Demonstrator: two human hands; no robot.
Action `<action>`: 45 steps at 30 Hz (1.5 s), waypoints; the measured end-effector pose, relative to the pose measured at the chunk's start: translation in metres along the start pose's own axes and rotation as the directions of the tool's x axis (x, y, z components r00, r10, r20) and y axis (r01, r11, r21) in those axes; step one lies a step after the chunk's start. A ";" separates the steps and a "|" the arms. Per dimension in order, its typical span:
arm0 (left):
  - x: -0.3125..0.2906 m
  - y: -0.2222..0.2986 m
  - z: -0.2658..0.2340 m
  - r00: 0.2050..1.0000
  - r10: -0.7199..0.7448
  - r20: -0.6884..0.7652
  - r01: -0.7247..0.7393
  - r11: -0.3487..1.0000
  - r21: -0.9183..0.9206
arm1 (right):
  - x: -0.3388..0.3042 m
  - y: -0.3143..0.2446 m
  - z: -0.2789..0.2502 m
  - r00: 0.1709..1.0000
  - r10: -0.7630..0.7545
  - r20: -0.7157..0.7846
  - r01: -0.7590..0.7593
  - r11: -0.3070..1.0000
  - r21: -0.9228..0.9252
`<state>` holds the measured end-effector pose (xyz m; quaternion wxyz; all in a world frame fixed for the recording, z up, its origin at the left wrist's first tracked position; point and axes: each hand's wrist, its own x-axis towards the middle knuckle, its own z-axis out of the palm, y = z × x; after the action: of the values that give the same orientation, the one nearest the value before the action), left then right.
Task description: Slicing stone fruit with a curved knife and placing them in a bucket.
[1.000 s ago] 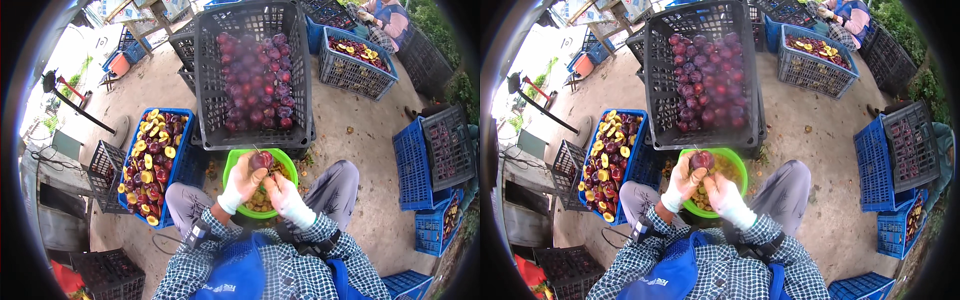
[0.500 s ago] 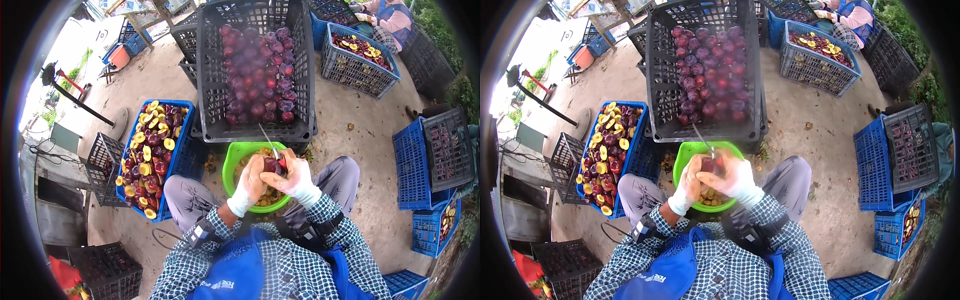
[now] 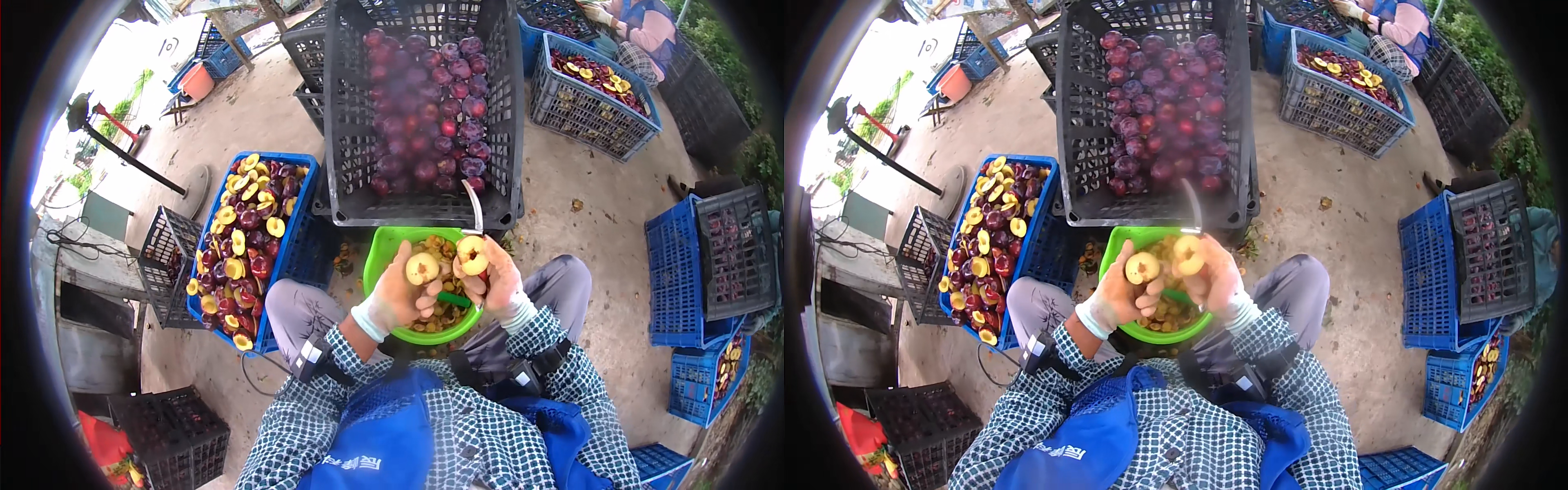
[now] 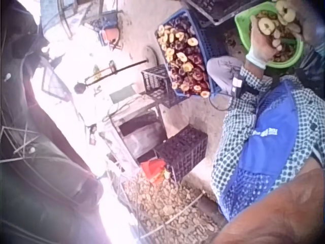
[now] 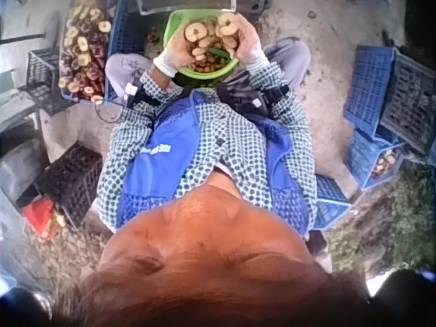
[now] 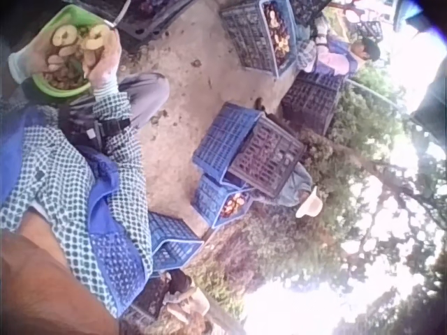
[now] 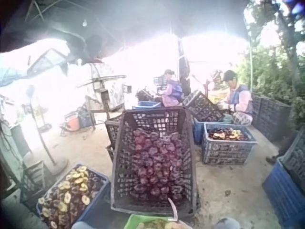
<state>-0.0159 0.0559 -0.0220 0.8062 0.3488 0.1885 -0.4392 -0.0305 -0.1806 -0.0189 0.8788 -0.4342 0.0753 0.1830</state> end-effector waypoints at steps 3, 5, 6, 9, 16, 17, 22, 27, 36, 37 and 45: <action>0.010 -0.007 -0.028 0.896 0.443 -0.038 -0.279 0.627 0.727 | 0.005 0.000 0.005 0.996 0.079 0.028 -0.082 0.991 0.101; 0.018 -0.011 -0.046 0.704 0.709 0.046 -0.330 0.268 0.905 | 0.009 0.000 0.008 0.994 0.096 0.052 -0.101 0.988 0.118; 0.015 -0.012 -0.031 0.758 0.652 0.022 -0.366 0.396 0.842 | 0.008 0.000 0.004 0.994 0.099 0.047 -0.105 0.986 0.131; 0.000 -0.006 0.010 0.883 0.470 -0.003 -0.380 0.717 0.584 | 0.010 0.001 0.008 0.995 0.073 0.062 -0.075 0.997 0.033; 0.015 0.071 0.012 0.464 0.765 0.447 -0.400 -0.270 0.876 | 0.023 -0.001 -0.017 0.962 -0.245 -0.122 0.176 0.895 -0.410; 0.030 0.098 0.013 0.372 0.790 0.488 -0.296 -0.397 0.869 | 0.024 -0.007 -0.019 0.960 -0.228 -0.165 0.160 0.924 -0.346; 0.167 0.191 -0.003 0.673 0.673 0.306 0.197 -0.563 0.803 | 0.032 -0.031 -0.020 0.949 -0.217 -0.227 0.169 0.962 -0.213; 0.251 0.211 -0.034 0.856 0.492 0.162 0.276 -0.698 0.661 | 0.036 -0.046 -0.025 0.956 -0.195 -0.218 0.140 0.959 -0.245; 0.129 0.151 0.010 0.905 0.210 0.369 -0.172 0.976 -0.134 | 0.047 -0.042 -0.030 0.939 -0.291 -0.181 0.206 0.901 -0.382; 0.111 0.134 0.018 0.888 0.219 0.405 -0.143 0.967 -0.210 | 0.043 -0.043 -0.022 0.936 -0.310 -0.168 0.202 0.861 -0.467; 0.050 0.034 0.012 0.889 0.334 0.314 -0.262 0.932 -0.250 | 0.011 -0.038 0.042 0.875 -0.474 0.097 0.342 0.465 -0.816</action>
<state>0.0395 0.0305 -0.0308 0.9157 0.2063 0.0287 -0.3436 -0.0069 -0.1659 0.0314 0.5888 -0.8044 -0.0604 -0.0507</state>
